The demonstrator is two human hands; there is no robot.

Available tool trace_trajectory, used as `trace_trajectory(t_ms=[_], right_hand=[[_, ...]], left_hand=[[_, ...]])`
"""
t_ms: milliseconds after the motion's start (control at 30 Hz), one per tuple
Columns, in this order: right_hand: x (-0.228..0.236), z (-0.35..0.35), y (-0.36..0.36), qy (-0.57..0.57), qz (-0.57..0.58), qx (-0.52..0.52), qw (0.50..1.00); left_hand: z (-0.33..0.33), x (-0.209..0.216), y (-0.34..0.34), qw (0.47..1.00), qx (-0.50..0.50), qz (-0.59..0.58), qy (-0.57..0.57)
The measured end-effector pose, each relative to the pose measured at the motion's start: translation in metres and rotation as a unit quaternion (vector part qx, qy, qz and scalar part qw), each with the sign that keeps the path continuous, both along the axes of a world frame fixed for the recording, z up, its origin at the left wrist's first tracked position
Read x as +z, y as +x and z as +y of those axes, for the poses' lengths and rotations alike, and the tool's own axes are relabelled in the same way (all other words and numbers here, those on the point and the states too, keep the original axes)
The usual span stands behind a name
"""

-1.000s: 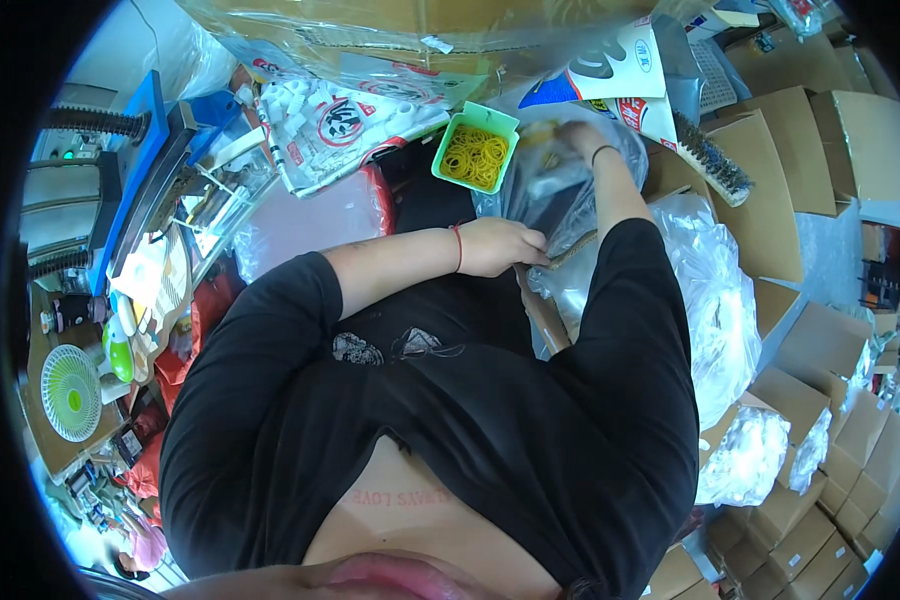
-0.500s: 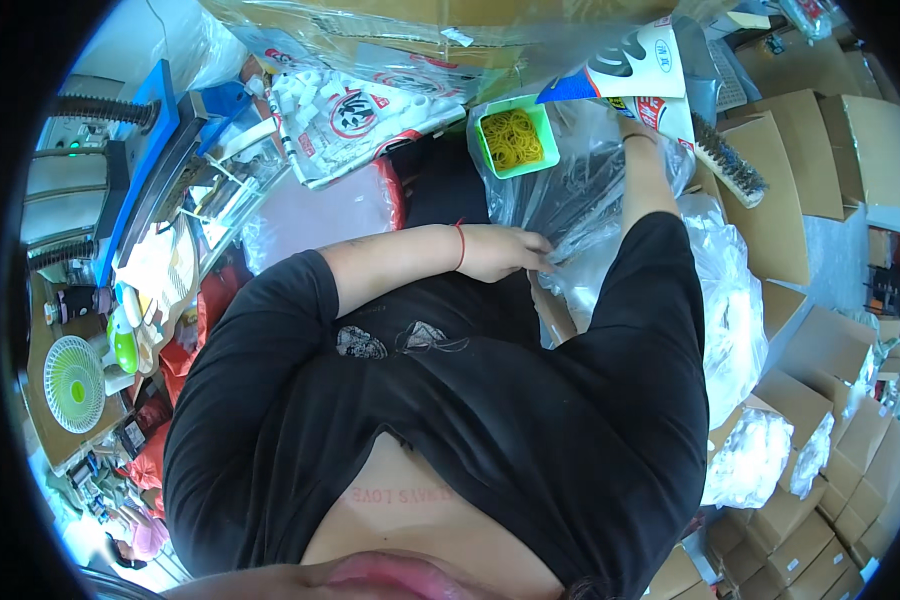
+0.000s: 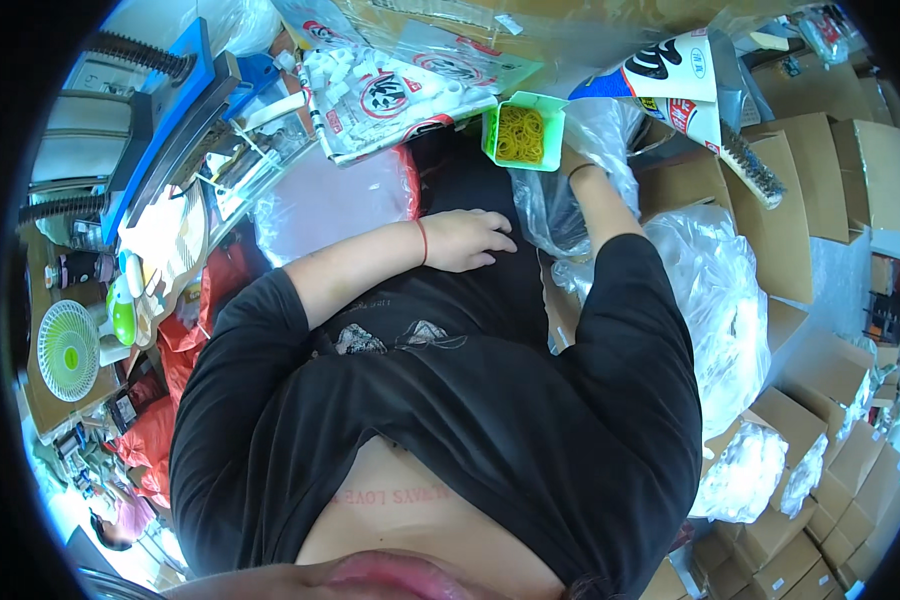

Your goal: Filling plastic pouches with items and sealing them using a manual heat-sealing machine.

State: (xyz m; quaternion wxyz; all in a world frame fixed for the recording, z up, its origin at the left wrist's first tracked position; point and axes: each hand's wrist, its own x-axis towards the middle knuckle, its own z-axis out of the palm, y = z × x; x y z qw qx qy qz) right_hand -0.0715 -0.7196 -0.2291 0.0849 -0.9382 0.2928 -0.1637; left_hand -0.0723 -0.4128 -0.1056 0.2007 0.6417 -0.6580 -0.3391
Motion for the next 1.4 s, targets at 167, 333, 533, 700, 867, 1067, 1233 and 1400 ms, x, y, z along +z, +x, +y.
trace_trajectory(t_ms=[167, 333, 533, 700, 867, 1067, 1233, 1400], right_hand=[[0.003, -0.094, -0.001, -0.029, 0.08, 0.024, 0.996], [0.041, -0.115, -0.014, 0.017, 0.251, 0.185, 0.95], [0.108, -0.1, -0.033, 0.466, 0.455, 0.143, 0.746], [0.034, -0.178, -0.031, -0.207, 0.217, 0.065, 0.952], [-0.013, -0.199, -0.029, 0.056, -0.095, -0.028, 0.994], [0.083, -0.085, -0.084, 0.176, 0.035, 0.143, 0.973], [0.147, -0.013, -0.113, 0.205, 0.166, 0.137, 0.955], [0.192, 0.053, -0.114, 0.11, 0.244, 0.312, 0.912]], left_hand=[[0.031, -0.008, 0.011, 1.0, -0.012, 0.001, 0.014], [0.09, 0.011, 0.037, 0.994, 0.092, 0.034, 0.053], [0.152, 0.076, 0.051, 0.981, 0.177, 0.065, 0.039], [0.149, 0.148, 0.048, 0.981, 0.094, 0.162, -0.052], [0.155, 0.222, 0.018, 0.922, 0.043, 0.266, -0.277], [0.172, 0.252, -0.013, 0.885, 0.054, 0.297, -0.354], [0.198, 0.253, -0.016, 0.886, 0.07, 0.285, -0.359], [0.239, 0.253, -0.012, 0.91, 0.067, 0.255, -0.32]])
